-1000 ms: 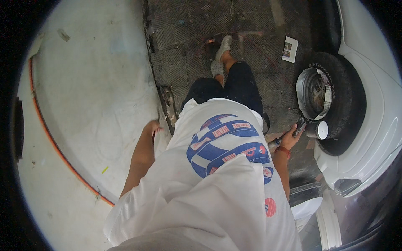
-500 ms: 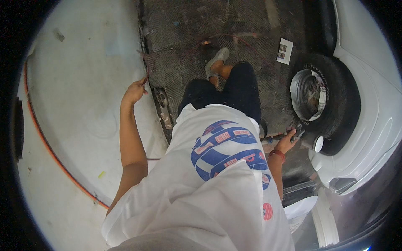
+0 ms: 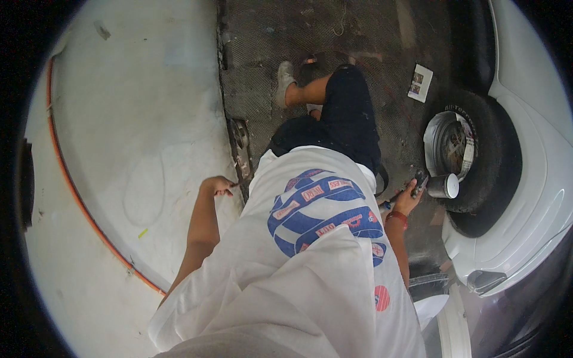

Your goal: The person uses a spray gun to apply a coating to a car tire. They walk around the vehicle to reach different sections and sit on the floor to access the lower parts of the tire.

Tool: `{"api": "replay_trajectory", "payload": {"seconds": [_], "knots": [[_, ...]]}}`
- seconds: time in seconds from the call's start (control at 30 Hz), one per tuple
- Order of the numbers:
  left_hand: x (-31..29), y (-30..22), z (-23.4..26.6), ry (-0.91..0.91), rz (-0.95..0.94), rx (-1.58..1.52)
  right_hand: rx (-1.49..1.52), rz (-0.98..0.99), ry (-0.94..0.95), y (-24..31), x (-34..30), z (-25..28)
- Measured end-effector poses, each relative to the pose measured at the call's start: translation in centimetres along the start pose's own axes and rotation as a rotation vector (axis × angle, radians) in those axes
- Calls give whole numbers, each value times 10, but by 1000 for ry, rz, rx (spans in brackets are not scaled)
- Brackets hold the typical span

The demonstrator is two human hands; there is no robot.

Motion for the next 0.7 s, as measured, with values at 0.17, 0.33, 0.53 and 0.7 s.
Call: {"api": "replay_trajectory", "payload": {"seconds": [0.17,0.33,0.53,0.7], "knots": [[36,33,-30,-29,42,-212,-70,-35,8,17,6,-14],[52,22,-11,-599,-242,-405,-77,101,89,46,14,-22],[-3,-17,33,-876,-655,-955,-51,283,153,55,25,-34],[-87,-61,67,-958,-993,-1197,-33,228,145,58,16,-41]]}}
Point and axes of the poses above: each hand's wrist, its own x-axis towards the middle knuckle, its own z-axis out of the back of the hand, y = z × x, the point moved 2 cm from there along x, towards the middle knuckle
